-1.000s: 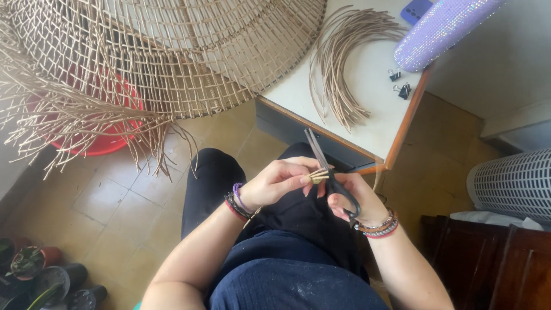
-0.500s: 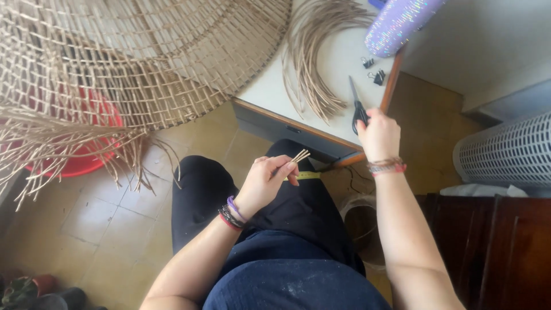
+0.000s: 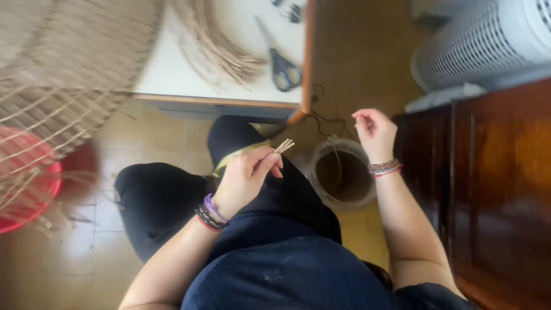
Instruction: Measuring and cutting rattan sticks to length for furniture making using a tape measure and scissors.
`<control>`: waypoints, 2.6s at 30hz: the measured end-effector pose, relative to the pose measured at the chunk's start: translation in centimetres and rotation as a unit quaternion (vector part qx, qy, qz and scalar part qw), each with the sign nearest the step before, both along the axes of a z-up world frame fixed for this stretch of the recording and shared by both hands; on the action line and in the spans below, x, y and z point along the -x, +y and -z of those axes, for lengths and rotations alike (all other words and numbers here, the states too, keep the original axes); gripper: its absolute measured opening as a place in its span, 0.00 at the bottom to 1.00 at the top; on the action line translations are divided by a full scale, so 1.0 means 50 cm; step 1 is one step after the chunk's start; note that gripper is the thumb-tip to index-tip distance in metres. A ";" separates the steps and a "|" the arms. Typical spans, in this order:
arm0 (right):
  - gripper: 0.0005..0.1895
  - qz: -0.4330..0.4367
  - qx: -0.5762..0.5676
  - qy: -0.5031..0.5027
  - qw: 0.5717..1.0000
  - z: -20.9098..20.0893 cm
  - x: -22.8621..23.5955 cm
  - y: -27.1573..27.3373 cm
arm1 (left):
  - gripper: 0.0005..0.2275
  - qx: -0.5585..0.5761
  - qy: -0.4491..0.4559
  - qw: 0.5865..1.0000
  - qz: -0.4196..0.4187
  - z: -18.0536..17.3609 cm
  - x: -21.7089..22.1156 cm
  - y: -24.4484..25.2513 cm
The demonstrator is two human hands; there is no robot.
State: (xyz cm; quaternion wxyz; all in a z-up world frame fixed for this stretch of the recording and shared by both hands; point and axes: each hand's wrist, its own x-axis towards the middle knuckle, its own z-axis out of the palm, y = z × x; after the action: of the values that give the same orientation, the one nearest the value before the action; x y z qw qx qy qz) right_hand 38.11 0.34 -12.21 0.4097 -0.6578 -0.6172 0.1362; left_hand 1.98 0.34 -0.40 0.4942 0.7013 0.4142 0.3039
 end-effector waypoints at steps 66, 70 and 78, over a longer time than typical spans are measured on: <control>0.13 -0.119 -0.094 0.053 0.987 -0.218 0.370 -0.083 | 0.09 0.188 -0.479 0.806 -0.292 -0.067 -0.104 -0.019; 0.09 -0.136 -0.073 0.003 0.988 -0.214 0.423 -0.065 | 0.12 0.151 -0.491 0.810 -0.285 -0.081 -0.074 -0.037; 0.11 -0.220 -0.086 -0.044 0.971 -0.245 0.498 -0.039 | 0.13 0.076 -0.510 0.807 -0.287 -0.079 -0.009 -0.043</control>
State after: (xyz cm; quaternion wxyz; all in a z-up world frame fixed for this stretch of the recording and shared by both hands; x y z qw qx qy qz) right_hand 13.22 -1.63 0.06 0.3974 -0.4734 -0.7735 0.1400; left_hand 2.42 -1.83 3.55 0.5768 0.2546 0.3064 0.7132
